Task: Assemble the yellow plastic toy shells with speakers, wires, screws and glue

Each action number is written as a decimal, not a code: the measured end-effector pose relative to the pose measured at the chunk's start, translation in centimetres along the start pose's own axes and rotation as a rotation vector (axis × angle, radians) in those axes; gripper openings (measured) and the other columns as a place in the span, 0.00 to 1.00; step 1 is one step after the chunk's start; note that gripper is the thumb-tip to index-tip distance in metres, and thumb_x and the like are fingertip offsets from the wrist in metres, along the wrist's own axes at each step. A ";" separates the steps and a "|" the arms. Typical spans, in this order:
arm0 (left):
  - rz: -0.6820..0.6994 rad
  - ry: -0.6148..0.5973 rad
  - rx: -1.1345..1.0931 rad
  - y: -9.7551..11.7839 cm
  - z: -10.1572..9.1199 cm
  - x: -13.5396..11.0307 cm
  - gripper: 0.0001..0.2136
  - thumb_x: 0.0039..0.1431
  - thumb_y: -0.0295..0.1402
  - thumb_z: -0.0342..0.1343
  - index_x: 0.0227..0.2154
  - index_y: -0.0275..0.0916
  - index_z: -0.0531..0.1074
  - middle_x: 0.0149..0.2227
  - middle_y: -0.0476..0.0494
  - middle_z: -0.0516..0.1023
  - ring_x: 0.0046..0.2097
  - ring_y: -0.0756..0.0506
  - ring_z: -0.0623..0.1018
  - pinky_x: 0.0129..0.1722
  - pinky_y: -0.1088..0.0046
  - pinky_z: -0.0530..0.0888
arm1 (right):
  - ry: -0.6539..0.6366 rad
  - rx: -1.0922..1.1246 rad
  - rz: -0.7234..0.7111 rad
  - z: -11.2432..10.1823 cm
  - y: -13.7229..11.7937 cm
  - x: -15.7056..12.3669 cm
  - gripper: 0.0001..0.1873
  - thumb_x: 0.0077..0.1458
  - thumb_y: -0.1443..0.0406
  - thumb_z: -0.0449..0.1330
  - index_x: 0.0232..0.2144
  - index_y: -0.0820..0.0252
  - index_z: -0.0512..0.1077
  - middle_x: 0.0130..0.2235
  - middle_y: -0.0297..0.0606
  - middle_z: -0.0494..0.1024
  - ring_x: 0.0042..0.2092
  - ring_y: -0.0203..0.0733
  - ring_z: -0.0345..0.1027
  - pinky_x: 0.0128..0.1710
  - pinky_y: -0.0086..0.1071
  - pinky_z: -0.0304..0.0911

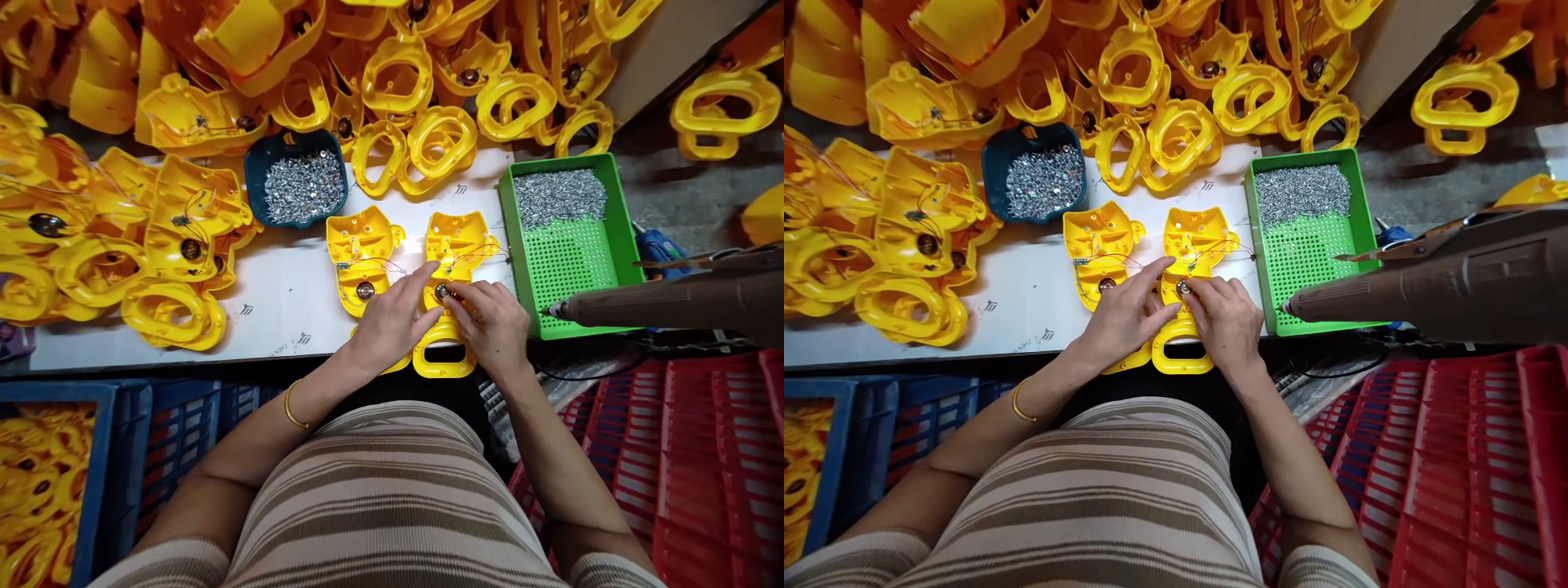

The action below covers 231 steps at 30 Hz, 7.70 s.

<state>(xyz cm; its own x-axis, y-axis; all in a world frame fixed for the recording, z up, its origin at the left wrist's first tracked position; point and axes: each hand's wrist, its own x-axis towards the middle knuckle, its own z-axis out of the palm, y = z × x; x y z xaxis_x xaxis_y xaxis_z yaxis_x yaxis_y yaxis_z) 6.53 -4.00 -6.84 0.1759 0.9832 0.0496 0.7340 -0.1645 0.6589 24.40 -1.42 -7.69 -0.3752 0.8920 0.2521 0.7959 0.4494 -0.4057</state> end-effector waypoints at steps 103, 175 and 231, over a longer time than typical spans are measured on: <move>0.495 -0.139 0.361 -0.5 0.4 -4.6 0.08 0.61 0.34 0.60 0.42 0.41 0.77 0.58 0.40 0.74 0.58 0.37 0.70 0.56 0.50 0.65 | -0.104 0.420 0.119 -1.3 0.8 0.0 0.09 0.56 0.59 0.64 0.35 0.57 0.80 0.33 0.38 0.78 0.29 0.35 0.68 0.28 0.29 0.64; -0.023 0.302 -0.627 -5.1 -6.1 -1.8 0.13 0.65 0.42 0.54 0.31 0.38 0.74 0.33 0.46 0.76 0.38 0.49 0.75 0.41 0.74 0.70 | -0.036 1.059 0.152 3.7 -7.8 4.1 0.16 0.53 0.56 0.66 0.41 0.57 0.71 0.44 0.37 0.78 0.43 0.38 0.77 0.47 0.33 0.75; -0.156 0.294 -0.237 -7.3 -3.4 -2.9 0.29 0.50 0.21 0.56 0.56 0.42 0.61 0.55 0.42 0.73 0.53 0.42 0.75 0.49 0.66 0.76 | -0.341 -0.104 -0.197 0.4 -5.7 5.0 0.19 0.65 0.58 0.49 0.50 0.52 0.75 0.47 0.42 0.75 0.40 0.41 0.69 0.31 0.33 0.52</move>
<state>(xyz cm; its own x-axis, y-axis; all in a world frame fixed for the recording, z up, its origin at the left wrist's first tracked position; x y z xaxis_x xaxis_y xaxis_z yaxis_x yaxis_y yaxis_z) -1.54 -5.34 -9.25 -0.1459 0.9814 0.1249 0.5599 -0.0222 0.8283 17.80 0.54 -4.47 -0.6473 0.7622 0.0037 0.7302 0.6215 -0.2837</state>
